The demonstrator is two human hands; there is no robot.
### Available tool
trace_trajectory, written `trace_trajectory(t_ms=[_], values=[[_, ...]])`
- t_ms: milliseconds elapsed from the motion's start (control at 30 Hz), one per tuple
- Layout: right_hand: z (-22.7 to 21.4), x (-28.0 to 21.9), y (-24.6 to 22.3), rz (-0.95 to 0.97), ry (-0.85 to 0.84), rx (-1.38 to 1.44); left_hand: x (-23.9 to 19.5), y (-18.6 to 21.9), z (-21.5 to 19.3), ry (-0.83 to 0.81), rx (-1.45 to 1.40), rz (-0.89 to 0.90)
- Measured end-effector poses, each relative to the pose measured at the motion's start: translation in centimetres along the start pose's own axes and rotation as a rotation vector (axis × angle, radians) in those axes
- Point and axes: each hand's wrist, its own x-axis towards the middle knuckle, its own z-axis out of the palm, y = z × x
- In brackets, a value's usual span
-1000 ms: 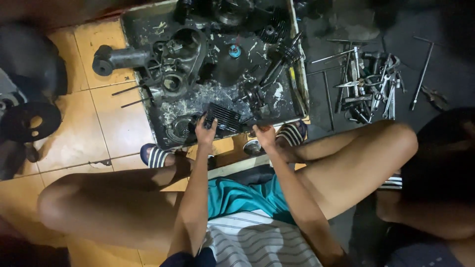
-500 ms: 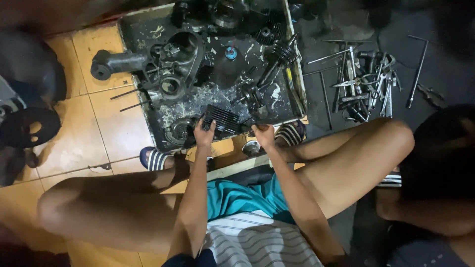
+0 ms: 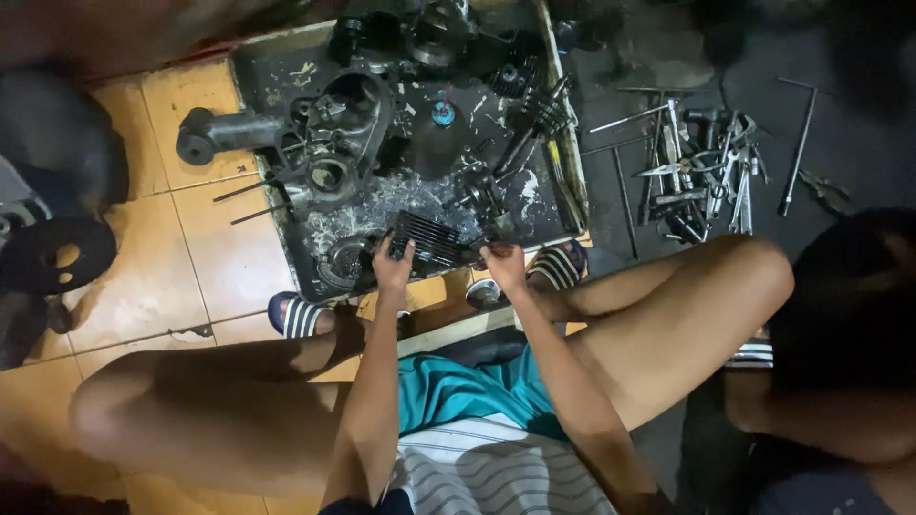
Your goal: Cleaning a motorcycle engine cylinder head using a brush and cleaning solution on a workshop floor.
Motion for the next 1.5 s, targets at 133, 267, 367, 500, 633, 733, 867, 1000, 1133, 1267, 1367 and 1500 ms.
trace_trajectory(t_ms=[133,267,367,500,633,733,867,1000,1133,1267,1367,1500], values=[[-1.2,-4.3,-7.9,-0.041,0.035,-0.010,2.0,-3.0,0.5,0.013,0.011,0.029],[-0.4,-3.5,-9.3,0.167,0.024,0.663,2.1,-2.6,0.4,0.030,0.047,0.043],[0.8,-2.3,-8.0,0.176,-0.015,0.761,2.6,-2.8,0.6,0.040,0.051,0.050],[3.0,-1.7,-6.4,-0.186,-0.018,0.075,1.9,-2.1,0.4,0.046,0.082,0.063],[2.3,-5.4,-12.5,-0.224,0.035,0.188,3.8,-4.4,0.9,0.051,0.119,0.060],[3.5,-5.0,-11.2,-0.068,-0.153,0.352,2.7,-3.2,0.6,0.033,0.052,0.107],[3.2,-4.2,-12.1,-0.108,-0.217,0.282,3.7,-4.3,0.8,0.054,0.120,0.053],[2.8,-6.0,-14.9,-0.237,-0.219,0.097,3.4,-4.0,1.0,0.061,0.150,0.065],[3.7,-5.7,-14.7,-0.246,-0.229,0.127,5.0,-5.8,1.6,0.059,0.162,0.072],[3.4,-6.5,-15.9,-0.422,-0.187,0.047,6.4,-8.1,2.3,0.113,0.255,0.144],[3.6,-6.3,-16.3,-0.454,-0.180,-0.026,7.3,-9.1,2.8,0.087,0.274,0.119],[3.7,-5.4,-15.8,-0.365,-0.235,-0.018,9.0,-11.3,4.0,0.045,0.346,0.106]])
